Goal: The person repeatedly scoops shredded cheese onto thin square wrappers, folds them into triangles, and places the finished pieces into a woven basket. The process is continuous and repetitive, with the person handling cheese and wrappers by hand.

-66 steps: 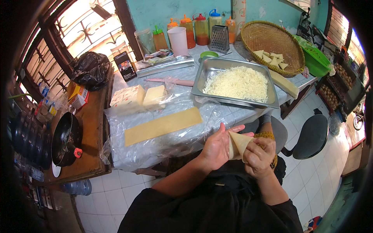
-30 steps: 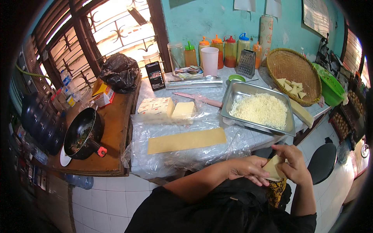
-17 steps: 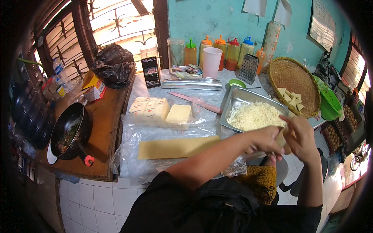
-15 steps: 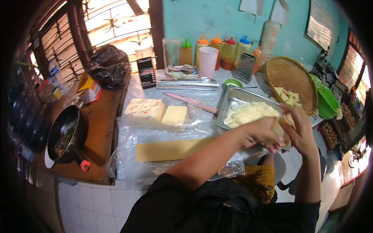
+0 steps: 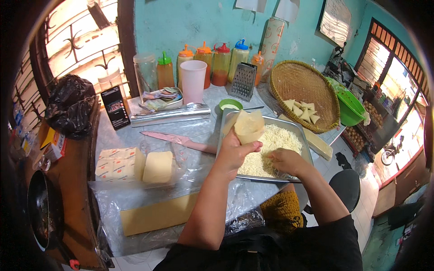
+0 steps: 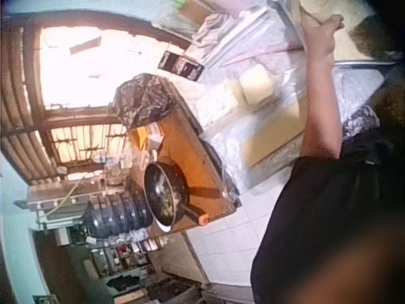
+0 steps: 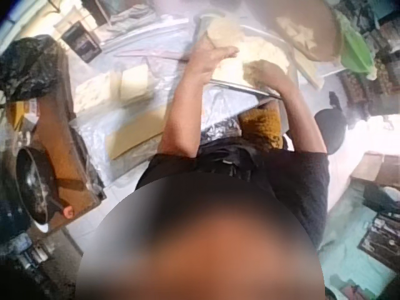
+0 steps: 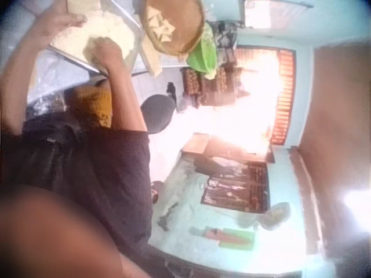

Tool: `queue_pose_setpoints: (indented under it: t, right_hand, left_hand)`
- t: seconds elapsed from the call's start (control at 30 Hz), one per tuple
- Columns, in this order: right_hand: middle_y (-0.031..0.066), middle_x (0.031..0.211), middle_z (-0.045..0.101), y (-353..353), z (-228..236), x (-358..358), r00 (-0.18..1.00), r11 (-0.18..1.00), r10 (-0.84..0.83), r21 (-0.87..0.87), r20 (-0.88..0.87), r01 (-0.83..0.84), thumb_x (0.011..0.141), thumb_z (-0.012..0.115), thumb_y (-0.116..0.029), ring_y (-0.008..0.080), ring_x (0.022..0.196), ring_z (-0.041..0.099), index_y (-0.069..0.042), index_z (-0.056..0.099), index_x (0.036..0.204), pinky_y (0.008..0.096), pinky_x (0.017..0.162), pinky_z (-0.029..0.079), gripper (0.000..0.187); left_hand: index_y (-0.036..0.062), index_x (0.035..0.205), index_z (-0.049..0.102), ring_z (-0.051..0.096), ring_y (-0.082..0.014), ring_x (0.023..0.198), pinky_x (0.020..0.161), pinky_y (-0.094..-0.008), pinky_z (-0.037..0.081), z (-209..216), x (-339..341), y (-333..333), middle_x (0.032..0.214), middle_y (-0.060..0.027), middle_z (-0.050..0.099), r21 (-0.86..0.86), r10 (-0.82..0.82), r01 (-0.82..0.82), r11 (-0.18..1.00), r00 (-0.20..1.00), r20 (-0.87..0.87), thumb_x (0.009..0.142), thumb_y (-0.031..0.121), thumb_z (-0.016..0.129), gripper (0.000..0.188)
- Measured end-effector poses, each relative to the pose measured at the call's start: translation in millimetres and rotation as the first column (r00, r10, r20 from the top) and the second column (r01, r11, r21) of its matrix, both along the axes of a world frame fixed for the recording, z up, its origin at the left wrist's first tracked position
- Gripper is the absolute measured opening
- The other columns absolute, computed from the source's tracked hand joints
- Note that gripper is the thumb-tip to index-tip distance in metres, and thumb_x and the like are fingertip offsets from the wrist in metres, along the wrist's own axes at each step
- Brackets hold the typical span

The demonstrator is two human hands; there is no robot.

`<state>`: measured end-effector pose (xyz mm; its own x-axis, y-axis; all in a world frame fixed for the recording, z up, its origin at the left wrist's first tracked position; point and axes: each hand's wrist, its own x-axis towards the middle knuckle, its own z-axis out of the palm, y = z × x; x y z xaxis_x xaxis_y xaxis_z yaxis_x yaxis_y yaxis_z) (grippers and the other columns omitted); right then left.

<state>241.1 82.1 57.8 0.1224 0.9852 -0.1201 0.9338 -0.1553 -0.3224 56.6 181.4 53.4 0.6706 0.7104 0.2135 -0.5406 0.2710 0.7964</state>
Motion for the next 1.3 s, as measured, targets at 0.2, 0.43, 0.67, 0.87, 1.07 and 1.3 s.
queue_pose_setpoints:
  t: [0.2,0.43,0.67,0.87,1.07,1.3]
  right_hand:
    - [0.0088,0.091,0.06,14.9,-13.4,-14.8,0.851,0.94,0.338,0.196,-0.401,-0.28,0.072,0.066,-0.013,0.0254,0.09,0.057,-0.011,0.07,0.093,0.0322,0.083,0.044,0.021]
    - [0.0115,0.092,0.059,6.1,-2.3,10.2,0.961,0.948,0.258,-0.164,-0.096,-0.271,0.071,0.065,-0.02,0.027,0.092,0.058,-0.012,0.07,0.088,0.0355,0.08,0.045,0.019]
    - [0.0169,0.097,0.06,-4.5,9.1,36.4,0.992,0.989,-0.098,-0.117,-0.078,0.088,0.076,0.058,-0.024,0.0321,0.092,0.058,-0.006,0.064,0.097,0.0388,0.079,0.046,0.028]
    - [0.0119,0.089,0.058,-12.9,-5.7,-6.8,0.917,0.995,-0.022,-0.098,-0.399,-0.018,0.072,0.061,-0.01,0.0239,0.084,0.057,-0.004,0.058,0.1,0.034,0.077,0.045,0.028]
    - [0.0124,0.09,0.058,-2.6,0.4,5.6,0.956,0.992,-0.088,0.062,-0.278,0.109,0.072,0.062,-0.006,0.0251,0.086,0.057,-0.001,0.059,0.097,0.0333,0.077,0.045,0.025]
    - [0.016,0.095,0.057,-11.6,-8.8,3.2,0.917,0.986,-0.088,-0.165,-0.389,0.024,0.072,0.064,-0.012,0.0289,0.088,0.057,0.0,0.06,0.1,0.0351,0.08,0.045,0.03]
  left_hand:
    - [0.0036,0.124,0.043,0.06,-0.0171,0.088,0.076,-0.0298,0.05,-10.2,17.7,3.9,0.11,-0.0091,0.057,-0.055,0.033,-0.03,0.998,0.998,0.055,0.078,-0.006,0.058,0.049]
    - [0.0033,0.123,0.043,0.06,-0.0177,0.087,0.074,-0.0292,0.05,-9.5,19.4,4.7,0.11,-0.0098,0.057,-0.066,0.08,-0.081,0.995,0.997,-0.01,0.078,-0.006,0.057,0.048]
    - [0.0034,0.121,0.045,0.06,-0.016,0.087,0.072,-0.0283,0.05,-17.7,28.0,7.9,0.107,-0.0076,0.059,0.021,0.047,-0.048,0.999,0.998,0.034,0.077,-0.005,0.061,0.048]
    - [0.0062,0.123,0.044,0.058,-0.014,0.09,0.068,-0.027,0.049,-25.7,31.4,12.5,0.11,-0.0048,0.058,0.045,0.063,-0.062,0.997,0.997,-0.036,0.074,-0.004,0.061,0.053]
    - [0.0067,0.126,0.042,0.056,-0.0131,0.09,0.067,-0.0258,0.046,-26.4,30.6,14.0,0.111,-0.0063,0.057,0.071,0.045,-0.036,0.997,0.992,-0.119,0.072,-0.006,0.057,0.058]
    - [0.0075,0.132,0.037,0.054,-0.0128,0.09,0.065,-0.0251,0.045,-28.4,35.2,13.0,0.113,-0.0061,0.055,0.105,0.014,0.006,0.994,0.981,-0.193,0.071,-0.006,0.058,0.066]
